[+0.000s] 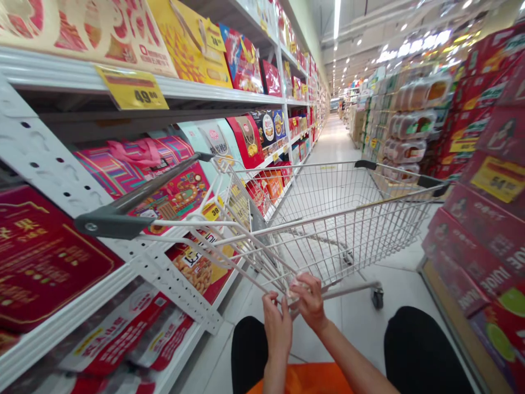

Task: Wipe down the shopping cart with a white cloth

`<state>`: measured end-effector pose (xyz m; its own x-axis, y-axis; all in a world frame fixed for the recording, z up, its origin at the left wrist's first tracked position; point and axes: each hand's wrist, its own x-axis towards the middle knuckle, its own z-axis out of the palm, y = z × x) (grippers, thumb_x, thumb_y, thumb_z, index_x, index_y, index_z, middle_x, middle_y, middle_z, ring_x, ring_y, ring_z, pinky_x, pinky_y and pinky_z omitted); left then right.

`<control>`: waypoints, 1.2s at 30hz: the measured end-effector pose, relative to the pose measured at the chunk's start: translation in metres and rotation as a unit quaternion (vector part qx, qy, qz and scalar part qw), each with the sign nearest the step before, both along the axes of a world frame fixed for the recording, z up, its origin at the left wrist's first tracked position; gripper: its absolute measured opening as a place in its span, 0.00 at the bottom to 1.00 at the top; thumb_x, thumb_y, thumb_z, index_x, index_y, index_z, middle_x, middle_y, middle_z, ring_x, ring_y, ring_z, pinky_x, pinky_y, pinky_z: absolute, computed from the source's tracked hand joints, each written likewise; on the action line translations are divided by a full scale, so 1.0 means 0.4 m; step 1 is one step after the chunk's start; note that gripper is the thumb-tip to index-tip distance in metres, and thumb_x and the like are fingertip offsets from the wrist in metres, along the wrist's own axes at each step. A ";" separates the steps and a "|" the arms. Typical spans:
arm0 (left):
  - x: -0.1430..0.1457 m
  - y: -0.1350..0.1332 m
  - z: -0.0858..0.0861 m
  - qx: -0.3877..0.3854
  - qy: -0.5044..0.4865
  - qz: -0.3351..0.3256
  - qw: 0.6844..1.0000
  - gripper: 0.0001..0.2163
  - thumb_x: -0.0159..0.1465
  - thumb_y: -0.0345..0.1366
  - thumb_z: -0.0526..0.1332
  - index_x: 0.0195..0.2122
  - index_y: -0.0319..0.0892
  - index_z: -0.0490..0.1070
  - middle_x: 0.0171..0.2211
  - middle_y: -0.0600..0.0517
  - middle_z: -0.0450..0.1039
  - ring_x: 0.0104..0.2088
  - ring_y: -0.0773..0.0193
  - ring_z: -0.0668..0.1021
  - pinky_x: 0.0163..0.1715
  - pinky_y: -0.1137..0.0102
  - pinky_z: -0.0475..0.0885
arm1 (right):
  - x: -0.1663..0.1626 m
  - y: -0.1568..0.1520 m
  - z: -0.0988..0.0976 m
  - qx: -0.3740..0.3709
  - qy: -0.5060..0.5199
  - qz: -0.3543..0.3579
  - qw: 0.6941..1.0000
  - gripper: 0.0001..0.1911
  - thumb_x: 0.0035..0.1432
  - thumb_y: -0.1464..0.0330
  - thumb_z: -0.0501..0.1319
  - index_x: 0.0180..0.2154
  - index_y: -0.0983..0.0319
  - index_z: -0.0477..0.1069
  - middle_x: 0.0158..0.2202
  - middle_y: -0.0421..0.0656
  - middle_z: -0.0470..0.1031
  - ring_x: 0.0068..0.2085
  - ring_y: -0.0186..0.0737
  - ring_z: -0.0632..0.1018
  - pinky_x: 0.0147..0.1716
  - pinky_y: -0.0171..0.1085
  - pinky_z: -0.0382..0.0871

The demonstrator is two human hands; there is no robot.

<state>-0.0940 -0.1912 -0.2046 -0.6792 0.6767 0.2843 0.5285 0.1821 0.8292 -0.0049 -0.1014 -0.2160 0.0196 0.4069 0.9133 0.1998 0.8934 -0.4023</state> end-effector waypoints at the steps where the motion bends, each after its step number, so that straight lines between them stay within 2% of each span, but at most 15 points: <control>1: 0.001 0.004 -0.002 0.005 0.004 0.009 1.000 0.13 0.65 0.48 0.53 0.41 0.44 0.62 0.43 0.44 0.71 0.45 0.53 0.78 0.48 0.53 0.73 | 0.015 0.003 -0.034 -0.036 0.001 -0.007 0.999 0.15 0.56 0.79 0.56 0.36 0.56 0.76 0.43 0.45 0.72 0.47 0.44 0.75 0.44 0.48 0.77; 4: 0.003 0.013 -0.006 0.006 0.010 0.027 1.000 0.13 0.65 0.49 0.52 0.40 0.44 0.62 0.43 0.44 0.71 0.46 0.52 0.77 0.48 0.51 0.73 | 0.046 0.013 -0.096 -0.134 0.025 -0.050 0.989 0.13 0.54 0.78 0.56 0.31 0.57 0.75 0.43 0.45 0.72 0.44 0.45 0.76 0.39 0.47 0.77; 6: 0.003 0.016 -0.007 0.002 0.011 0.025 1.000 0.14 0.65 0.49 0.52 0.41 0.44 0.62 0.43 0.44 0.71 0.46 0.52 0.77 0.48 0.51 0.73 | 0.050 0.020 -0.096 -0.160 0.044 -0.072 0.984 0.12 0.53 0.78 0.57 0.31 0.57 0.75 0.44 0.45 0.71 0.45 0.46 0.76 0.39 0.47 0.77; 11: 0.007 0.014 -0.007 0.006 0.015 0.027 1.000 0.13 0.65 0.48 0.53 0.40 0.44 0.61 0.43 0.44 0.71 0.45 0.52 0.77 0.48 0.51 0.73 | 0.042 0.038 -0.035 -0.089 0.037 -0.054 0.994 0.19 0.55 0.81 0.54 0.36 0.55 0.78 0.47 0.45 0.70 0.50 0.44 0.75 0.45 0.49 0.77; 15: 0.011 0.012 -0.001 0.009 0.024 0.032 0.999 0.12 0.65 0.47 0.53 0.40 0.44 0.61 0.42 0.44 0.71 0.45 0.52 0.77 0.47 0.52 0.73 | 0.085 0.067 -0.033 -0.054 0.012 -0.045 0.997 0.16 0.55 0.79 0.56 0.34 0.55 0.78 0.44 0.44 0.72 0.49 0.44 0.75 0.44 0.47 0.77; 18: 0.012 0.015 0.002 0.014 0.028 0.031 0.999 0.12 0.65 0.47 0.54 0.40 0.44 0.62 0.42 0.45 0.71 0.45 0.53 0.77 0.47 0.52 0.74 | 0.142 0.110 -0.044 -0.120 0.057 -0.130 0.983 0.14 0.56 0.78 0.57 0.34 0.55 0.78 0.44 0.46 0.73 0.47 0.46 0.75 0.44 0.48 0.77; 21: 0.012 0.022 0.000 0.019 0.029 0.040 0.999 0.13 0.64 0.48 0.55 0.41 0.44 0.62 0.43 0.44 0.70 0.44 0.54 0.77 0.46 0.53 0.74 | 0.182 0.162 -0.037 -0.188 0.145 -0.242 0.941 0.16 0.59 0.78 0.54 0.39 0.58 0.78 0.47 0.51 0.71 0.51 0.49 0.73 0.52 0.50 0.72; 24: 0.013 0.032 -0.005 0.020 0.031 0.049 0.998 0.13 0.64 0.47 0.55 0.41 0.44 0.61 0.43 0.43 0.69 0.44 0.54 0.76 0.46 0.52 0.74 | 0.175 0.181 -0.028 -0.213 0.167 -0.280 0.921 0.18 0.61 0.77 0.54 0.48 0.61 0.75 0.51 0.53 0.69 0.54 0.49 0.71 0.57 0.50 0.69; 26: 0.013 0.037 -0.006 0.020 0.031 0.048 0.998 0.12 0.65 0.47 0.55 0.41 0.44 0.60 0.43 0.43 0.69 0.45 0.53 0.76 0.46 0.52 0.74 | 0.142 0.154 -0.027 -0.224 0.151 -0.265 0.926 0.19 0.61 0.76 0.53 0.51 0.61 0.74 0.51 0.52 0.69 0.54 0.46 0.72 0.56 0.50 0.71; 28: 0.012 0.041 -0.005 0.022 0.033 0.044 0.998 0.12 0.65 0.47 0.55 0.40 0.44 0.59 0.43 0.44 0.68 0.45 0.54 0.75 0.45 0.54 0.75 | 0.097 0.104 -0.030 -0.208 0.107 -0.204 0.951 0.19 0.62 0.76 0.52 0.51 0.59 0.74 0.50 0.50 0.70 0.54 0.44 0.73 0.54 0.49 0.73; 30: 0.012 0.042 -0.001 0.024 0.038 0.040 0.998 0.12 0.65 0.47 0.55 0.40 0.45 0.59 0.43 0.45 0.67 0.45 0.55 0.76 0.44 0.55 0.76 | 0.059 0.054 -0.034 -0.130 0.031 -0.096 0.986 0.19 0.61 0.77 0.53 0.48 0.57 0.75 0.50 0.48 0.73 0.55 0.43 0.74 0.53 0.49 0.75; 32: 0.011 0.041 0.004 0.027 0.045 0.036 0.998 0.12 0.65 0.46 0.56 0.40 0.45 0.58 0.42 0.45 0.67 0.45 0.55 0.76 0.44 0.55 0.76 | 0.045 0.029 -0.039 -0.029 -0.042 -0.004 0.999 0.18 0.61 0.77 0.55 0.46 0.55 0.76 0.49 0.46 0.75 0.56 0.42 0.74 0.54 0.48 0.75; 34: 0.011 0.039 0.008 0.027 0.049 0.032 0.998 0.11 0.64 0.46 0.56 0.40 0.45 0.59 0.42 0.45 0.68 0.45 0.56 0.76 0.44 0.56 0.76 | 0.065 0.040 -0.050 0.020 -0.066 0.016 0.997 0.15 0.61 0.76 0.57 0.44 0.55 0.77 0.48 0.45 0.76 0.56 0.41 0.73 0.53 0.47 0.76; 36: 0.011 0.038 0.009 0.027 0.050 0.028 0.998 0.11 0.64 0.46 0.56 0.39 0.45 0.59 0.42 0.45 0.68 0.44 0.57 0.77 0.42 0.58 0.77 | 0.110 0.080 -0.069 -0.013 -0.039 -0.032 0.999 0.11 0.61 0.75 0.59 0.41 0.57 0.77 0.46 0.46 0.76 0.54 0.41 0.74 0.51 0.45 0.77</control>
<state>-0.0898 -0.1762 -0.2012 -0.6819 0.6203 0.3875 0.5989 0.1695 0.7827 0.0391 -0.0693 -0.2438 -0.0242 0.4303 0.9024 0.2884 0.8672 -0.4058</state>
